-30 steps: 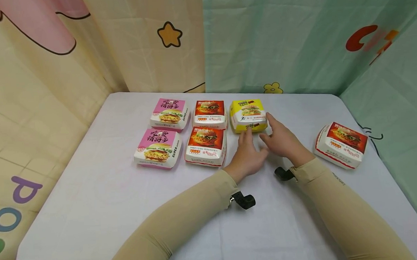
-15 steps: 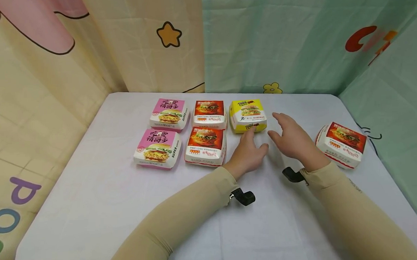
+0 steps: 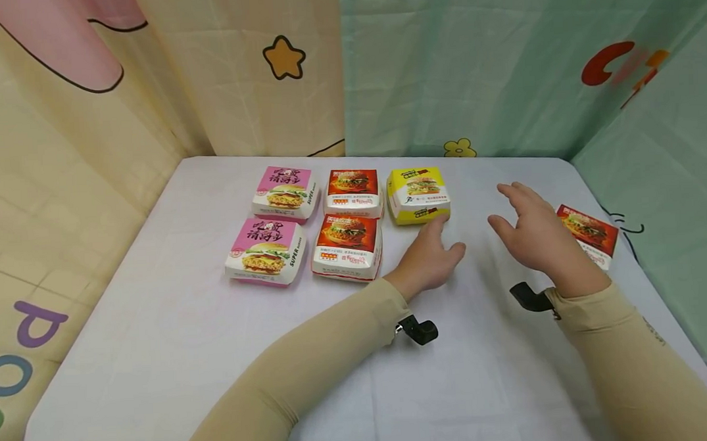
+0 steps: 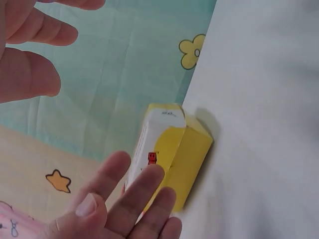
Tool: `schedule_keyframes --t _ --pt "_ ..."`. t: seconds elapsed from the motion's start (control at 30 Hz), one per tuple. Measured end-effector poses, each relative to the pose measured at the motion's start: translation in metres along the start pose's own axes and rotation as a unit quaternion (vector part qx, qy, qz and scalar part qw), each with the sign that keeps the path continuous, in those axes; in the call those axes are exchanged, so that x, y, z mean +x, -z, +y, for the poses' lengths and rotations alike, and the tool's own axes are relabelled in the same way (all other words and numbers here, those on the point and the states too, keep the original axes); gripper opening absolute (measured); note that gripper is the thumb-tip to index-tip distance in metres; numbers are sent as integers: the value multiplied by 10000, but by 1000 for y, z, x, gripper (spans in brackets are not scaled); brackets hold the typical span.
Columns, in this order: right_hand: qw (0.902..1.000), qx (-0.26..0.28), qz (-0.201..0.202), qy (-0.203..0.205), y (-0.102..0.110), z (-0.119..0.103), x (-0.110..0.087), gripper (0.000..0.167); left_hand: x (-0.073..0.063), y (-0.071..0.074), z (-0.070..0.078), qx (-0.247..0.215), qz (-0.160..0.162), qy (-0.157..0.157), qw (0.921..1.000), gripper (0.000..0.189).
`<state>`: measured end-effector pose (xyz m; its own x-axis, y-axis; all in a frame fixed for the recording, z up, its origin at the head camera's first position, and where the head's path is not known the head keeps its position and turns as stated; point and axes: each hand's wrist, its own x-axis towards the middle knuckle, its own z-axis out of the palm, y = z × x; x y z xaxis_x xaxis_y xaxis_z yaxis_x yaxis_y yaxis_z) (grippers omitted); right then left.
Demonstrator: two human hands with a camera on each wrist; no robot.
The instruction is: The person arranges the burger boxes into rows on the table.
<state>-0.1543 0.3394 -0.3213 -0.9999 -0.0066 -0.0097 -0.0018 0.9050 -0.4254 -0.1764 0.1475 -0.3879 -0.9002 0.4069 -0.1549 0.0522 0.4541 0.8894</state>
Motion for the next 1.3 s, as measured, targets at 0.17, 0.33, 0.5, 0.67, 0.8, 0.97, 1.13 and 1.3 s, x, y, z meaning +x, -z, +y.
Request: schedule_keyframes --t 0.17,0.33,0.5,0.67,0.8,0.97,1.13,1.3 --pt "9997 -37 217 -115 15 24 -4 70 1 -2 5 218 -177 -211 9994 67" --pt "9992 -13 182 -362 33 60 -7 72 1 -5 10 306 -401 -221 9985 69" --pt "9963 -178 -60 -842 45 105 -12 78 2 -12 16 502 -570 -178 9970 70" --pt "9899 -413 -675 -1173 48 143 -18 87 4 -20 19 698 -699 -229 9948 71" --pt "9824 -181 -1248 -1375 47 159 -21 94 6 -26 21 775 -786 -239 9936 72" --pt "9706 349 -1740 -1625 39 162 -22 105 6 -32 21 833 -831 -159 9929 74" --pt "9744 779 -1543 -1441 28 151 -24 106 8 -36 19 885 -926 -35 9918 77" --pt "9726 1304 -1443 -1273 15 135 -24 104 12 -41 17 890 -1153 57 9893 79"
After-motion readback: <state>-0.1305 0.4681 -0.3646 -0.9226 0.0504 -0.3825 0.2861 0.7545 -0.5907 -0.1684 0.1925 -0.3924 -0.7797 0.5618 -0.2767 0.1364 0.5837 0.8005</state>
